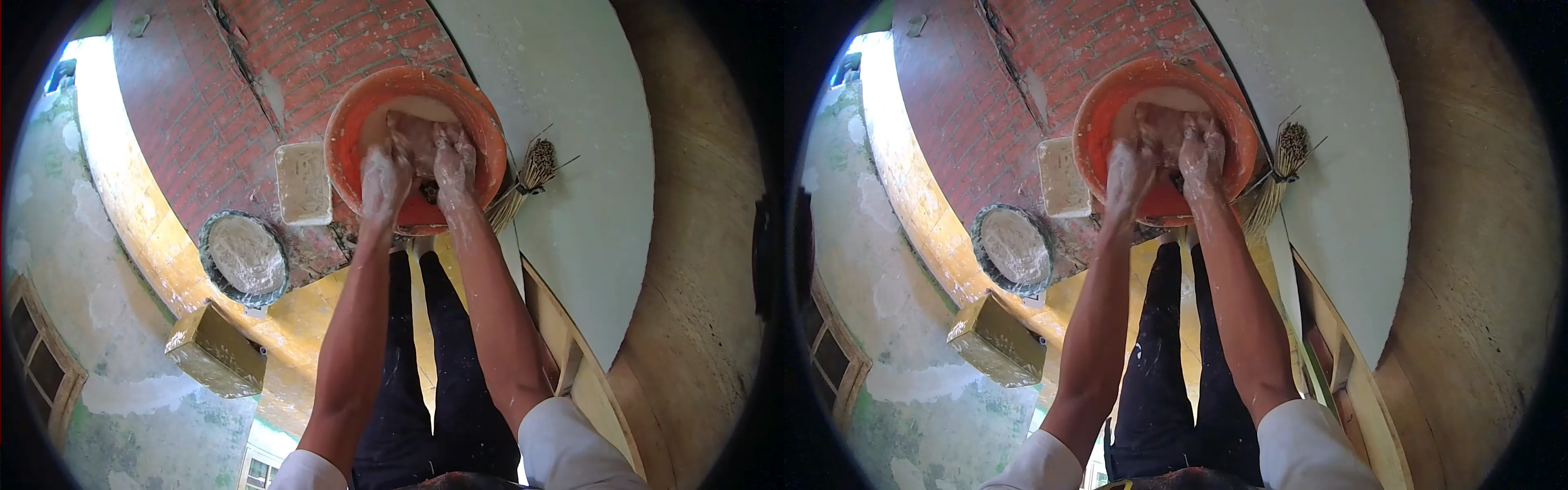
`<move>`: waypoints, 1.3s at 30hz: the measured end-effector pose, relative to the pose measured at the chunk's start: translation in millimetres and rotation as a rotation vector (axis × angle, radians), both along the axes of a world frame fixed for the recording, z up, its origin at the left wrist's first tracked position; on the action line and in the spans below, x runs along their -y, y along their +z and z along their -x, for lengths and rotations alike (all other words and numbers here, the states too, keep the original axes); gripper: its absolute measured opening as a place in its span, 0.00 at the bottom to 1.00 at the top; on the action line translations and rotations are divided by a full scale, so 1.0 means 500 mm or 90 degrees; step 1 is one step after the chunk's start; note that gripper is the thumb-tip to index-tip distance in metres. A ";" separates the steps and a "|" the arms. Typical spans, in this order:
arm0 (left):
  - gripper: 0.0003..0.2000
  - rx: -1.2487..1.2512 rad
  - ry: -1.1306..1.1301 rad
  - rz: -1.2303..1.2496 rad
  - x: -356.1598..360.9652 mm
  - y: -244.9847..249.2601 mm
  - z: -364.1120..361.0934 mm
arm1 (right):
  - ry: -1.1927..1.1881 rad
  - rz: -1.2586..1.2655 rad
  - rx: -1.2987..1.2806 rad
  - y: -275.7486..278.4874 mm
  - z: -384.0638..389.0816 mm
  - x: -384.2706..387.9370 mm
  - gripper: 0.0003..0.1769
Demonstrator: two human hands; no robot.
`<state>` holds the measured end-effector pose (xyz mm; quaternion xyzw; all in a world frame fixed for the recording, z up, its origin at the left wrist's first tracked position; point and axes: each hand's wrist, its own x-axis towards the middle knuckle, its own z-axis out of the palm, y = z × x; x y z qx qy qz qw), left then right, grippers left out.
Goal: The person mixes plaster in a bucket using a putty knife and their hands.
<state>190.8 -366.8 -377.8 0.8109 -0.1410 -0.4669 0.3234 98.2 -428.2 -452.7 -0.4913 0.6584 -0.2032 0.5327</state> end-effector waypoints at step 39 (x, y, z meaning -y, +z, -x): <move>0.14 0.158 0.123 0.138 0.087 -0.241 0.000 | 0.322 0.083 0.264 0.206 0.016 -0.032 0.39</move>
